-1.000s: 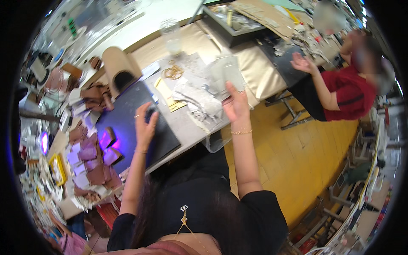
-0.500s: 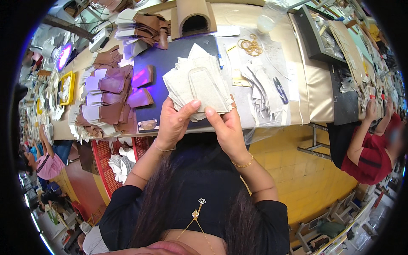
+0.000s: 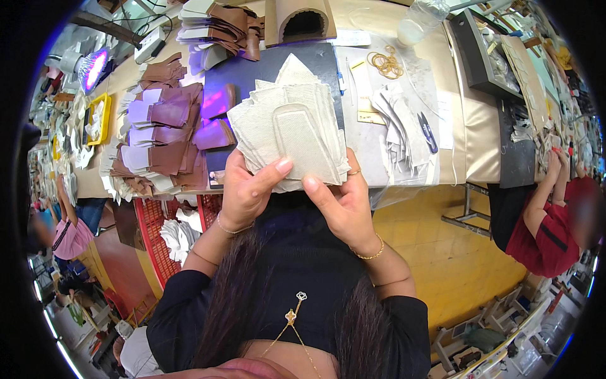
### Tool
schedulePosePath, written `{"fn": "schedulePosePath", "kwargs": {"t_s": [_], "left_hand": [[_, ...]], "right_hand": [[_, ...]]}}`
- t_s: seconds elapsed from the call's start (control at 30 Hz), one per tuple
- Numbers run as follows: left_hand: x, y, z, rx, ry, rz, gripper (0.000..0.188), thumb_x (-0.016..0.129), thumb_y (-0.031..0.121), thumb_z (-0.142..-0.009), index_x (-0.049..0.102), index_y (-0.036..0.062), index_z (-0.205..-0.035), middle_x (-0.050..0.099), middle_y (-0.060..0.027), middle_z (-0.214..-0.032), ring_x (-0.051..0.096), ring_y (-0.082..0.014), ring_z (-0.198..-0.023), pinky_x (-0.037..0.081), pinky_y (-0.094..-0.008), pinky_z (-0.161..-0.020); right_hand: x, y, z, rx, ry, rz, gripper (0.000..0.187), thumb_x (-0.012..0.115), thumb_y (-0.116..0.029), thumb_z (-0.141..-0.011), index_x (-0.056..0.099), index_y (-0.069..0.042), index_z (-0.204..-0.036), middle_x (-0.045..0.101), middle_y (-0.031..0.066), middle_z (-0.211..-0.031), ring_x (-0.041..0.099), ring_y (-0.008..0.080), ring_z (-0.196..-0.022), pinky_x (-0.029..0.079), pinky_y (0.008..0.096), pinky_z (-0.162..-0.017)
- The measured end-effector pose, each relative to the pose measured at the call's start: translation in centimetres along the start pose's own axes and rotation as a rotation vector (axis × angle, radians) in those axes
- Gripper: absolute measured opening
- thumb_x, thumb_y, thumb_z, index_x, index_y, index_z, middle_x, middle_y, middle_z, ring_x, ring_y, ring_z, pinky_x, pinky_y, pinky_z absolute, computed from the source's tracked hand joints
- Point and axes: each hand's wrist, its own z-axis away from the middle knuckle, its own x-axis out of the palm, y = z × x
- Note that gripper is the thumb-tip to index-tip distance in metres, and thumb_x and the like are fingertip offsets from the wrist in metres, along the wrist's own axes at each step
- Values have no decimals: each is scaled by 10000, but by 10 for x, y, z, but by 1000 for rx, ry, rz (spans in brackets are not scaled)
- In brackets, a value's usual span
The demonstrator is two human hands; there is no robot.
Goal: The person repeatedly picks up small white fabric pieces and places them onto brown leather pieces on a worktable, then stacks the assembled units. The person also gathers a bundle of white fabric pieces, ties them with a rubber band, and hands the bundle to a coworker. Finally, the person folds a white fabric piece and places it on the table.
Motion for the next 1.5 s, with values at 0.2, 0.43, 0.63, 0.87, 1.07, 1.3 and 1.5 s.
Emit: {"fn": "schedulePosePath", "kwargs": {"t_s": [0.2,0.43,0.63,0.87,1.07,1.3,1.5], "left_hand": [[-1,8,5,-69,0,31,394,699,66,-890,563,-28,-1247,661,-75,-1149,625,-127,-1025,502,-293,-914],[-50,10,-55,-144,-48,-105,558,692,44,-831,474,-69,-1333,639,-155,-1205,656,-233,-1064,536,-357,-920],[-105,-14,-142,-96,-124,-1069,639,746,125,-783,493,7,-1358,669,-194,-1126,664,-288,-1019,511,-369,-908],[-98,-61,-117,405,181,-1608,476,732,194,-823,604,35,-1253,530,-176,-1176,504,-366,-1070,434,-443,-961],[-90,-100,-104,510,307,-1557,413,723,226,-862,617,59,-1224,516,-148,-1190,459,-338,-1140,391,-443,-987],[-98,-102,-102,602,313,-1453,308,769,176,-801,658,107,-1080,539,-97,-1172,475,-324,-1122,405,-433,-937],[-93,-94,-101,611,131,-1359,178,714,116,-834,659,60,-994,656,-92,-945,615,-288,-956,449,-390,-865]], "right_hand": [[1,-7,4,12,-27,-12,489,626,-90,-958,397,8,-1378,560,98,-1284,539,147,-1173,418,308,-1016],[-41,2,-9,-50,-13,82,432,569,-125,-989,425,5,-1374,607,121,-1172,636,215,-1058,460,356,-990],[-107,-5,-46,-135,227,352,227,603,-110,-980,608,19,-1167,674,72,-1025,628,131,-989,488,282,-914],[-154,1,-173,-474,199,1128,178,635,-175,-920,723,-35,-986,678,116,-983,665,225,-897,518,335,-803],[-151,40,-322,-360,263,1585,224,632,-215,-908,723,-45,-1023,661,148,-1020,658,318,-941,526,427,-852],[-137,61,-365,-201,377,1681,212,674,-239,-883,683,-42,-963,644,169,-1084,651,362,-953,525,449,-847],[-125,9,-296,-654,305,1382,118,643,-143,-910,610,-33,-883,672,147,-923,678,316,-815,531,428,-711]]}}
